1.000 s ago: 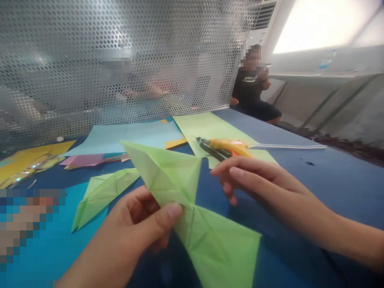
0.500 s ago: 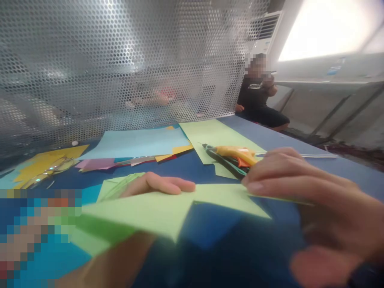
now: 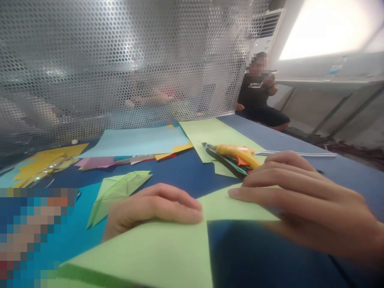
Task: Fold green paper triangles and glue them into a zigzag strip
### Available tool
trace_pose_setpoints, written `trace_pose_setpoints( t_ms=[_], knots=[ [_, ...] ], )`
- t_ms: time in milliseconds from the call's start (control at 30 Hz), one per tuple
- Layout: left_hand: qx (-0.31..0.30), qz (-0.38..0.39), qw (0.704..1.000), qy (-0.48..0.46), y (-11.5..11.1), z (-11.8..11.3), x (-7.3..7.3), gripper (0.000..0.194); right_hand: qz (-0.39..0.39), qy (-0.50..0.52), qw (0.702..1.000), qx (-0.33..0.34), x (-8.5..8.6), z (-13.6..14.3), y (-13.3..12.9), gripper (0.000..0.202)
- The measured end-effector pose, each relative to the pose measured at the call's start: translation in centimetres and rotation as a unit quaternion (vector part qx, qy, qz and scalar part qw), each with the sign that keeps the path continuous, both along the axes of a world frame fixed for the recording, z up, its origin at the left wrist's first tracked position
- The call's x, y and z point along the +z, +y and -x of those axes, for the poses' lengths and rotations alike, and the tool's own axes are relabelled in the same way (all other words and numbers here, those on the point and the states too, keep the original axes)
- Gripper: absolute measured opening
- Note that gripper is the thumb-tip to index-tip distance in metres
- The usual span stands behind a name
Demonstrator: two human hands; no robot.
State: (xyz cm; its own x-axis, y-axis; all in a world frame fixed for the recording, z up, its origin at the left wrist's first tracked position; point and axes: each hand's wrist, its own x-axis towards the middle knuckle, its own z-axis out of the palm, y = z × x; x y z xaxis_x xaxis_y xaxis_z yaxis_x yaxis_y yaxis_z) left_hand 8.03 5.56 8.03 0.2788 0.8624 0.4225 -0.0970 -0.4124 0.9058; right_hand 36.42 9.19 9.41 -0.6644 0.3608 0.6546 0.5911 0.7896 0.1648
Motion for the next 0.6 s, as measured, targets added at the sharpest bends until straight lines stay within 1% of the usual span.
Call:
trace_pose_setpoints(
  t_ms=[67,100,233,300,400,533,600],
  knots=[
    [0.022,-0.012,1.0,0.006,0.1,0.0,-0.3,0.042,0.005,-0.002,0.999,0.035,-0.1,0.2,0.1,0.028],
    [0.033,-0.016,0.999,0.008,0.1,0.0,-0.5,0.044,0.003,0.0,0.999,0.043,-0.1,0.3,0.1,0.029],
    [0.05,-0.021,0.998,0.008,0.3,-0.2,-1.0,0.043,-0.002,0.001,0.999,0.033,-0.1,0.4,0.0,0.029],
    [0.05,-0.013,0.999,0.002,0.2,-0.3,-1.1,0.041,0.003,0.0,1.0,0.026,-0.1,0.3,-0.1,0.028],
    [0.048,0.008,0.999,-0.011,0.1,-0.5,-1.2,0.035,-0.011,0.001,1.0,0.006,-0.1,0.3,-0.5,0.026],
    [0.039,0.036,0.998,-0.036,-0.1,-0.9,-0.8,0.03,-0.043,0.006,0.998,-0.036,-0.1,0.7,-0.9,0.023],
    [0.037,0.07,0.995,-0.054,-0.1,-1.0,-0.5,0.02,-0.065,-0.003,0.997,-0.041,0.0,0.9,-1.1,0.019]
  ],
)
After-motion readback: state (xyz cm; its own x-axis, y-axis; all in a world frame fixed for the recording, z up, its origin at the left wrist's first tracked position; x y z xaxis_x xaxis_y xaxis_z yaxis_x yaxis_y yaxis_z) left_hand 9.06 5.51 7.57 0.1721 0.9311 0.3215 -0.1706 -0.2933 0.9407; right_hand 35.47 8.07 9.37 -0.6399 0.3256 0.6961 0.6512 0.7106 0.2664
